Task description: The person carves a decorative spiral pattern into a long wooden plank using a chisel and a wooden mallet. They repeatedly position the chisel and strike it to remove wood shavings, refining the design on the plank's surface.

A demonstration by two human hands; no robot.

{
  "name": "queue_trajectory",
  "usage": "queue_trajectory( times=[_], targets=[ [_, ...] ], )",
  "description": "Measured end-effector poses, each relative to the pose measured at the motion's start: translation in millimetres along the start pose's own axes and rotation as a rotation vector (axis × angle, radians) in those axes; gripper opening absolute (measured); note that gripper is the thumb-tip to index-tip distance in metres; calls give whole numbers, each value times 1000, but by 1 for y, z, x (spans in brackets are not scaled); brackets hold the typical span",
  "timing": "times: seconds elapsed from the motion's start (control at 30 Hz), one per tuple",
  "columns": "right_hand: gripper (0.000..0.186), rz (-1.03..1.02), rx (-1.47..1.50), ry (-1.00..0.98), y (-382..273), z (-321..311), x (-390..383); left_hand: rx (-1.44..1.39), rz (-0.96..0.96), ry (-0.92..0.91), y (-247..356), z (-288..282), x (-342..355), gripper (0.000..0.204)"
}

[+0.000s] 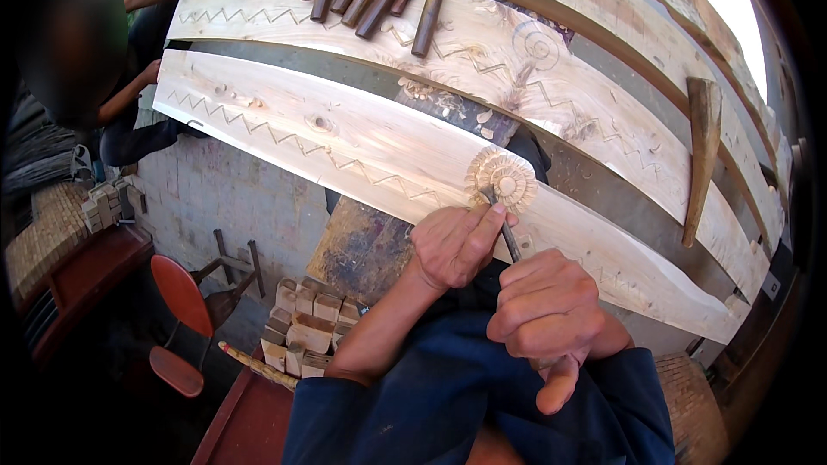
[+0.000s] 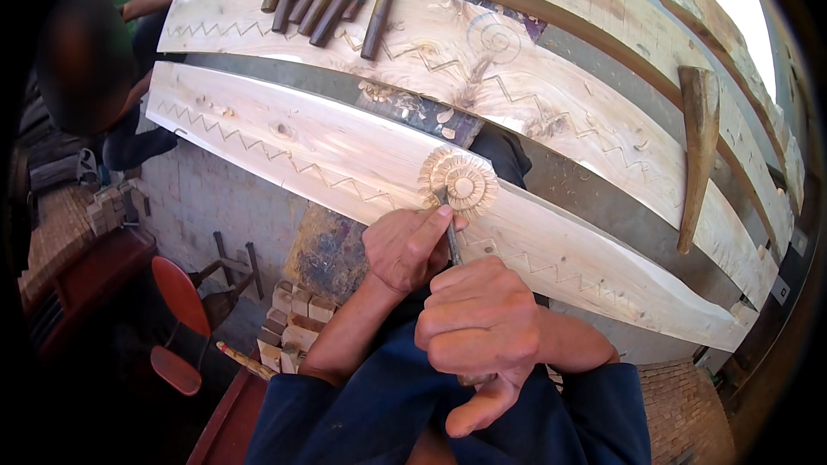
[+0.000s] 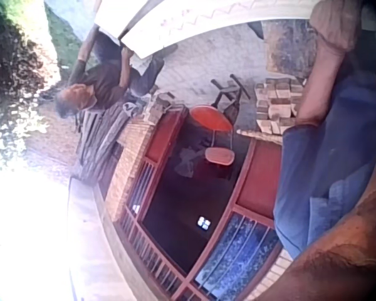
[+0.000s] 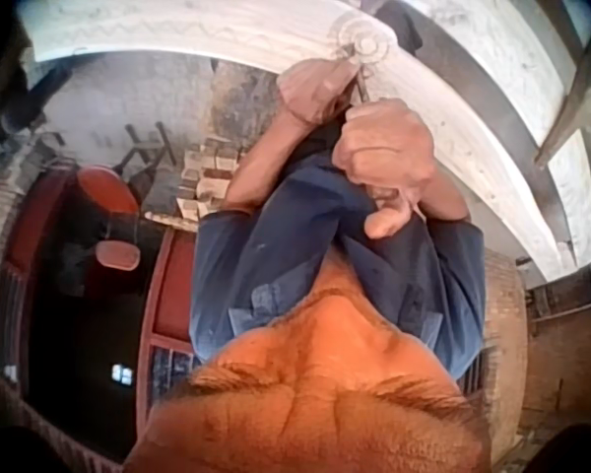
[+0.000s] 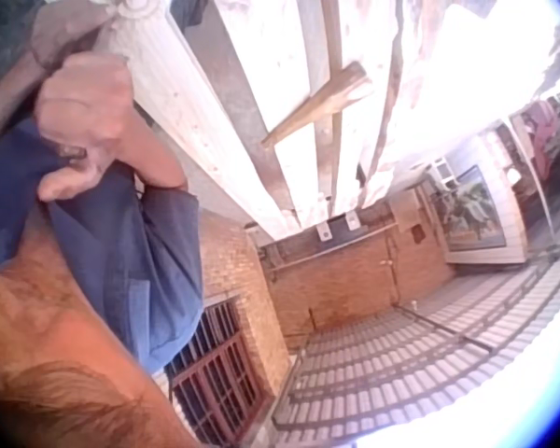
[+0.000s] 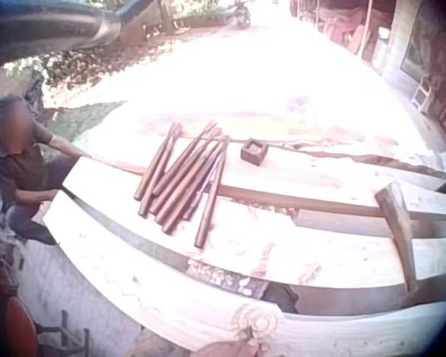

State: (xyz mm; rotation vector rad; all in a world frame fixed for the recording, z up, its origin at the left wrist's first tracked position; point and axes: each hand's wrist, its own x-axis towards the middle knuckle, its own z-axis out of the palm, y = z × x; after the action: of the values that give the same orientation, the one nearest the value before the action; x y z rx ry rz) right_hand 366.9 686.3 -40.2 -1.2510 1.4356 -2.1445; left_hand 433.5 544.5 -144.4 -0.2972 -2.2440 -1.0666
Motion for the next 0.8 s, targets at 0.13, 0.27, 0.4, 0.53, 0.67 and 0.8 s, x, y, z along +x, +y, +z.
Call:
queue_trajectory(
  times=[0.13,0.27,0.4,0.53,0.67,0.8],
  targets=[
    [67,12,-4,6,-1,-1,1,5,0,0,-1,1,-1,41],
    [62,5,-33,7,1,1,2,12,-11,-27,1,-2,3,43],
    [56,4,-9,19,5,7,2,27,-33,-45,3,-4,4,48],
    [53,-29,-7,41,10,14,-3,29,-34,-34,4,-4,4,47],
    [52,-74,-125,-22,19,29,-7,42,-17,27,3,-2,0,40],
    [53,-88,-209,-47,19,39,-3,39,-23,52,2,-4,0,41]
  ],
)
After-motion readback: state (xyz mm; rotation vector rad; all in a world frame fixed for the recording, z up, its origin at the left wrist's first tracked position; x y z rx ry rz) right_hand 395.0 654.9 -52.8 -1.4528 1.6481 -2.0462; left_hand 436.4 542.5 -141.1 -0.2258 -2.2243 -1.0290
